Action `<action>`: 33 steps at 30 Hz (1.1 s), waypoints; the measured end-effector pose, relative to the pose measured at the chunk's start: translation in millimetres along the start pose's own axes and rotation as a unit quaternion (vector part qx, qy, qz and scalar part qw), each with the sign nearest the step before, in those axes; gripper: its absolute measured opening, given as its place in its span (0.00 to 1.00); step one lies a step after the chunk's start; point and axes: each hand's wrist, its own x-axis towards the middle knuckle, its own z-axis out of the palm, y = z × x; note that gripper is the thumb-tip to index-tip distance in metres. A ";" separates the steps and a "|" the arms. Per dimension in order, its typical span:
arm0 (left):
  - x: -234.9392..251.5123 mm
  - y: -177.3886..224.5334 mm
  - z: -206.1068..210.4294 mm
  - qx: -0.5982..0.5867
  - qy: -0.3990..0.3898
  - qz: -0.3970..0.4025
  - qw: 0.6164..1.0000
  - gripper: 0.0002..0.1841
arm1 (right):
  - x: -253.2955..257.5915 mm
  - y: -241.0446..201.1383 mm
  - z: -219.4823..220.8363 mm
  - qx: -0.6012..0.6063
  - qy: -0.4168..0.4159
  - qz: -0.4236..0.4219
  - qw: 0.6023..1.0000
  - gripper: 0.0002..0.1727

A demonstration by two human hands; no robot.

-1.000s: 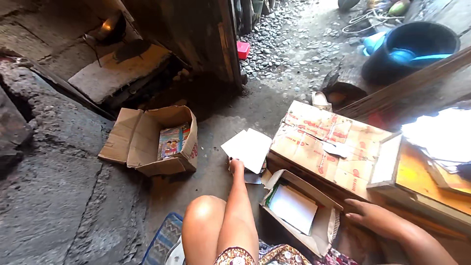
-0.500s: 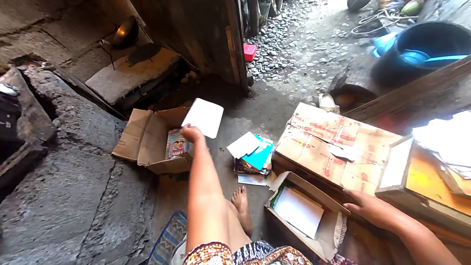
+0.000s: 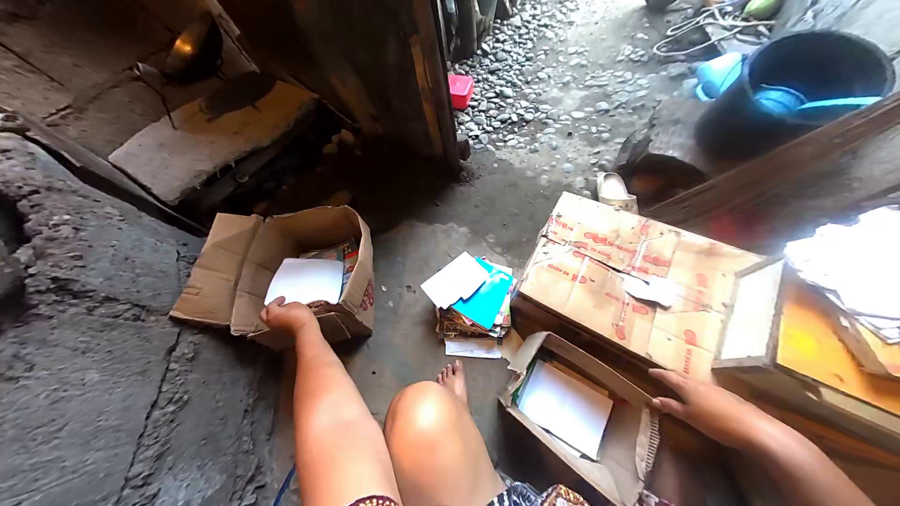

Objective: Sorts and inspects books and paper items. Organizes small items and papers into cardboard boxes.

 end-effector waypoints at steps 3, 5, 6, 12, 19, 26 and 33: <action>2.5 9.2 2.2 0.015 0.018 0.030 0.999 0.18 | 1.4 -0.4 -3.5 -0.004 -0.008 0.004 1.000 0.36; 4.1 20.6 -1.5 0.024 0.018 0.035 0.999 0.18 | 1.4 -1.2 -5.6 -0.007 -0.012 0.004 1.000 0.37; 6.5 24.2 -2.2 0.021 0.019 0.036 0.999 0.18 | 1.4 -1.7 -6.4 -0.006 -0.012 0.003 1.000 0.36; 21.6 25.2 11.1 0.071 -0.037 -0.034 0.996 0.19 | -0.8 -2.5 -3.1 -0.010 -0.016 0.004 1.000 0.36; -57.2 50.0 65.2 0.074 -0.059 0.254 0.963 0.20 | -3.1 2.5 5.5 -0.014 -0.013 -0.012 1.000 0.36; -164.7 43.3 180.9 0.244 -0.510 0.360 0.742 0.44 | -6.7 3.5 10.9 0.005 -0.016 -0.014 1.000 0.35; -201.2 18.2 209.2 0.349 -0.565 0.399 0.633 0.42 | -12.4 13.3 11.1 0.008 -0.015 -0.008 1.000 0.34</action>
